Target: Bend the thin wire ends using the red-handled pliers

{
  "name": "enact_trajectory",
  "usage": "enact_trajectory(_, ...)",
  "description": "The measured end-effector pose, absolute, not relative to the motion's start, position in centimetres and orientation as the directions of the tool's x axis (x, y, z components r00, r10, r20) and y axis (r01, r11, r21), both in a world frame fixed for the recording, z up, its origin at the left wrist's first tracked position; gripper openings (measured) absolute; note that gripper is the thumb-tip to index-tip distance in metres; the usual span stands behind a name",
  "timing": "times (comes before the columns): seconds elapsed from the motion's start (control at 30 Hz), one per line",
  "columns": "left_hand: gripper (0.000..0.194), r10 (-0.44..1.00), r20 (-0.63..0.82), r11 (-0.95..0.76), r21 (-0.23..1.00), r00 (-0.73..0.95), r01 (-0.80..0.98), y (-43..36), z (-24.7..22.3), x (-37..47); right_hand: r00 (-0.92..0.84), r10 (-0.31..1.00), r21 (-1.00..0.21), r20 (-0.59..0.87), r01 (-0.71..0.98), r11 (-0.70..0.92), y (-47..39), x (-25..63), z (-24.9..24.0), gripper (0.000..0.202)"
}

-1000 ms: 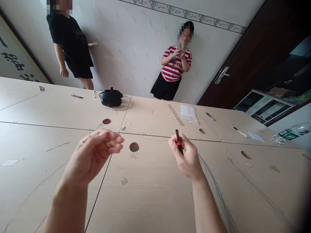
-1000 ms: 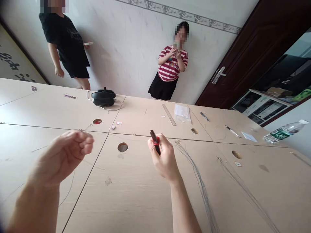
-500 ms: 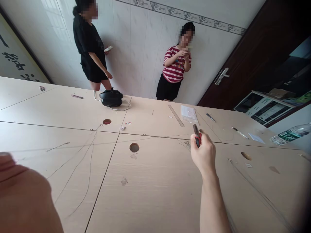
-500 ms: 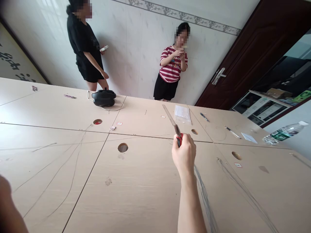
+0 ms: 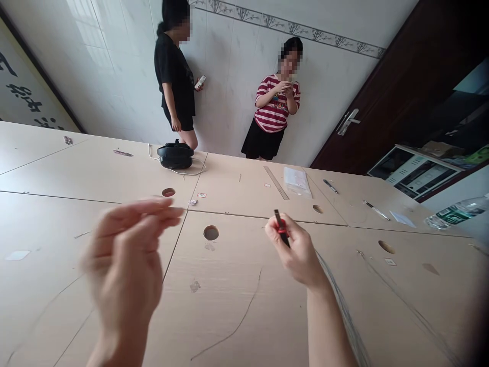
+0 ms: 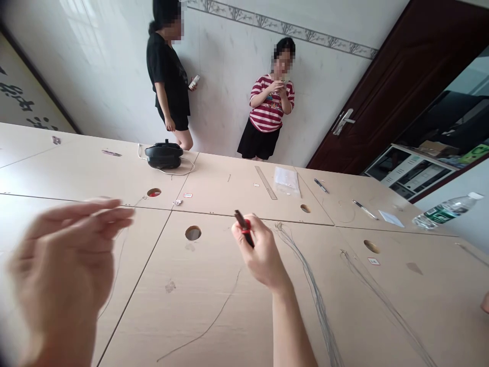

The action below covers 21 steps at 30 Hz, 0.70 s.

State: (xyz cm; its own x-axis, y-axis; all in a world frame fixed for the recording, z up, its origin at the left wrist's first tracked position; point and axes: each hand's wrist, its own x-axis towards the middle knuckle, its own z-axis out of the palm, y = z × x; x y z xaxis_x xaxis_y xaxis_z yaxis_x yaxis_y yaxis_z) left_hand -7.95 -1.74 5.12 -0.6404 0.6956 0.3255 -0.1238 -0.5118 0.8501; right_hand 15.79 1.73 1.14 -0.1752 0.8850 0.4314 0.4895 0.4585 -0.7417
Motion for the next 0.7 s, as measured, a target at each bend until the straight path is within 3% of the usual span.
enact_trajectory(0.2, 0.012, 0.941, 0.203, -0.259, 0.946, -0.271, -0.192, -0.8, 2.7, -5.0, -0.301, 0.86, -0.777, 0.411, 0.377, 0.504, 0.9, 13.7, 1.4, 0.017)
enact_trajectory(0.37, 0.05, 0.99, -0.005, 0.032, 0.981, 0.14, -0.192, -0.3, 1.8, -4.1, -0.339, 0.83, -0.75, 0.444, 0.366, 0.551, 0.3, 13.2, 1.7, 0.017)
enact_trajectory(0.53, 0.079, 0.795, -0.133, 0.285, 0.943, 0.592, -0.172, 0.1, 1.7, -4.4, -0.341, 0.807, -0.722, 0.482, 0.366, 0.586, -0.2, 13.8, 2.3, 0.015)
enact_trajectory(0.63, 0.081, 0.606, -0.169, 0.405, 0.907, 0.777, -0.119, 0.2, 1.2, -4.5, -0.313, 0.811, -0.72, 0.494, 0.376, 0.584, -0.2, 14.1, 2.4, 0.016)
enact_trajectory(0.7, 0.076, 0.447, -0.109, 0.444, 0.889, 0.888, -0.115, -0.2, 0.9, -4.3, -0.299, 0.821, -0.727, 0.487, 0.383, 0.57, -0.1, 14.2, 2.2, 0.017)
